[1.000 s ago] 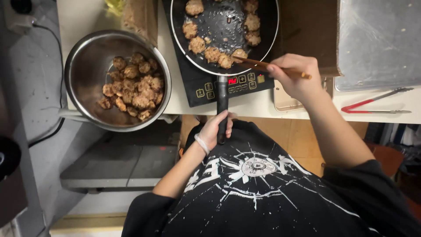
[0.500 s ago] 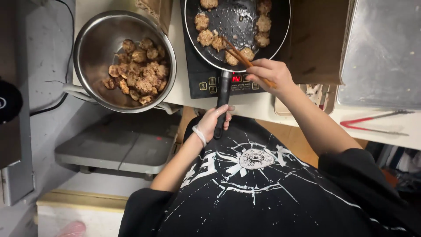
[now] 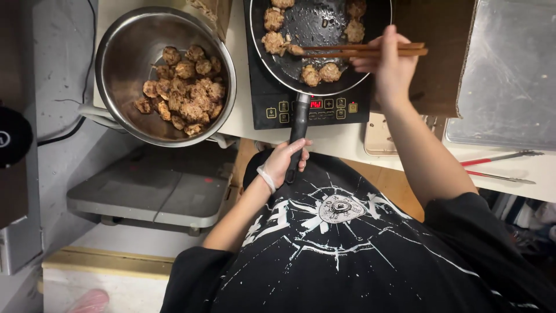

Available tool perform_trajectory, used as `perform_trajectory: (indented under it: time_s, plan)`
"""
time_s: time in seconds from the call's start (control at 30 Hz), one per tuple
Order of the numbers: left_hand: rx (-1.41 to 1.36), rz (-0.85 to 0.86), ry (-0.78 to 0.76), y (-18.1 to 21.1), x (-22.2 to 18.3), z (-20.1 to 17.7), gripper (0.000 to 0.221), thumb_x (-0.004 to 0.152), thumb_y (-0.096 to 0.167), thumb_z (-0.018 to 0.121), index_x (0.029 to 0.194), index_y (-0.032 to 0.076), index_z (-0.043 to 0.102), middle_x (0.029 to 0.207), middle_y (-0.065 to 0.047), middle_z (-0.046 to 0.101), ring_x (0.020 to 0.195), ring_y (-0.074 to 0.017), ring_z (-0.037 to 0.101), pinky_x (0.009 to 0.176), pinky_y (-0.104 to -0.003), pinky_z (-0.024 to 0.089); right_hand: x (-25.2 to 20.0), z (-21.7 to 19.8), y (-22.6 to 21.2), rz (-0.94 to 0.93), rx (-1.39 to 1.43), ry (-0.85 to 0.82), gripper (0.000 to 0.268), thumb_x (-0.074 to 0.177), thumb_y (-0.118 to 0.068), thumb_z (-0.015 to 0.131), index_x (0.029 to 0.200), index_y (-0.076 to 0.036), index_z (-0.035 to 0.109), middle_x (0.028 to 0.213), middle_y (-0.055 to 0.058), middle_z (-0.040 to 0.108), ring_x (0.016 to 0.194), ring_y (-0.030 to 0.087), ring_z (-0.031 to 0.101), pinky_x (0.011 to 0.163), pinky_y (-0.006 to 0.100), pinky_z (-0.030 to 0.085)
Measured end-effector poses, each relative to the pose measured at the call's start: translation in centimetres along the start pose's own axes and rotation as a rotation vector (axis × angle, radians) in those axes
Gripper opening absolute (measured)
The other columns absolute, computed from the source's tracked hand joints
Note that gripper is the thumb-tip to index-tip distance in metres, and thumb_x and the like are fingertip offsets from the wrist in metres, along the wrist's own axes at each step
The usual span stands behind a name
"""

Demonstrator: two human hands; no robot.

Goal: Frying meatballs in a pan using chopsticks and moving them to a bowl.

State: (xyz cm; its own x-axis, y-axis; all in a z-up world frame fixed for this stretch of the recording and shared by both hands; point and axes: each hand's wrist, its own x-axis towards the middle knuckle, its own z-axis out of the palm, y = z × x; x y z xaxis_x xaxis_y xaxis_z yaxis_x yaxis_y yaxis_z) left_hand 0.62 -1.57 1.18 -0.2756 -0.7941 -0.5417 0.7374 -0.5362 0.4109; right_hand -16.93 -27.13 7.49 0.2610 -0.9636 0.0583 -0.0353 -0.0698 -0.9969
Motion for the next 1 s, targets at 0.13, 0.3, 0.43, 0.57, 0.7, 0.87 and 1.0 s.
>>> perform_trajectory:
  time_s: [0.13, 0.3, 0.43, 0.57, 0.7, 0.87, 1.0]
  plan:
    - [-0.027, 0.015, -0.025, -0.2, 0.0, -0.1, 0.035, 0.103, 0.027, 0.059, 0.12, -0.003, 0.06, 0.08, -0.004, 0.058, 0.065, -0.0123, 0.055, 0.06, -0.028, 0.049, 1.1, -2.0, 1.2, 0.176, 0.132, 0.118, 0.043, 0.109, -0.045, 0.06, 0.104, -0.002, 0.059, 0.088, 0.015, 0.071, 0.069, 0.026, 0.077, 0.058, 0.035, 0.066]
    - [-0.052, 0.018, -0.03, -0.3, 0.2, -0.4, 0.035, 0.103, 0.027, 0.059, 0.119, -0.003, 0.062, 0.08, -0.004, 0.059, 0.065, -0.0117, 0.055, 0.06, -0.027, 0.048, 1.2, -2.8, 1.9, 0.238, 0.186, 0.147, 0.045, 0.108, -0.046, 0.06, 0.106, -0.001, 0.058, 0.088, 0.015, 0.069, 0.07, 0.026, 0.077, 0.059, 0.036, 0.066]
    - [-0.051, 0.03, -0.043, -0.6, 0.4, -0.5, 0.034, 0.102, 0.027, 0.06, 0.117, -0.003, 0.062, 0.079, -0.004, 0.059, 0.065, -0.0127, 0.056, 0.059, -0.029, 0.049, 0.9, -2.6, 2.2, 0.204, 0.177, 0.163, 0.043, 0.109, -0.045, 0.06, 0.106, -0.002, 0.057, 0.09, 0.012, 0.069, 0.07, 0.027, 0.077, 0.061, 0.038, 0.067]
    - [-0.029, 0.031, -0.039, -0.4, 0.4, -0.5, 0.035, 0.103, 0.028, 0.061, 0.118, -0.003, 0.063, 0.08, -0.004, 0.059, 0.065, -0.0126, 0.056, 0.059, -0.028, 0.049, -1.1, -1.4, 1.1, 0.019, 0.048, 0.033, 0.036, 0.112, -0.038, 0.057, 0.103, -0.003, 0.06, 0.092, 0.01, 0.071, 0.075, 0.025, 0.077, 0.068, 0.037, 0.067]
    - [-0.031, 0.026, -0.056, -0.4, 0.4, -0.5, 0.033, 0.103, 0.028, 0.06, 0.117, -0.002, 0.062, 0.08, -0.004, 0.059, 0.065, -0.0126, 0.056, 0.06, -0.029, 0.05, -4.3, 0.2, -2.4, -0.295, -0.251, -0.236, 0.032, 0.115, -0.024, 0.058, 0.093, -0.002, 0.064, 0.092, 0.011, 0.073, 0.078, 0.022, 0.075, 0.071, 0.034, 0.062]
    - [-0.027, 0.023, -0.073, -0.2, 0.3, -0.5, 0.034, 0.102, 0.028, 0.06, 0.118, -0.002, 0.064, 0.079, -0.004, 0.059, 0.066, -0.0126, 0.056, 0.059, -0.028, 0.049, -6.8, 1.7, -5.9, -0.474, -0.63, -0.426, 0.009, 0.103, -0.005, 0.069, 0.096, -0.001, 0.074, 0.093, 0.013, 0.074, 0.081, 0.021, 0.073, 0.073, 0.031, 0.058]
    - [0.006, 0.003, -0.059, -0.4, 0.4, -0.6, 0.034, 0.103, 0.027, 0.059, 0.119, -0.003, 0.064, 0.078, -0.004, 0.058, 0.065, -0.0122, 0.055, 0.059, -0.028, 0.049, -6.0, 2.4, -5.3, -0.472, -0.591, -0.415, 0.007, 0.103, -0.005, 0.069, 0.099, -0.001, 0.073, 0.096, 0.013, 0.073, 0.084, 0.023, 0.073, 0.076, 0.03, 0.059]
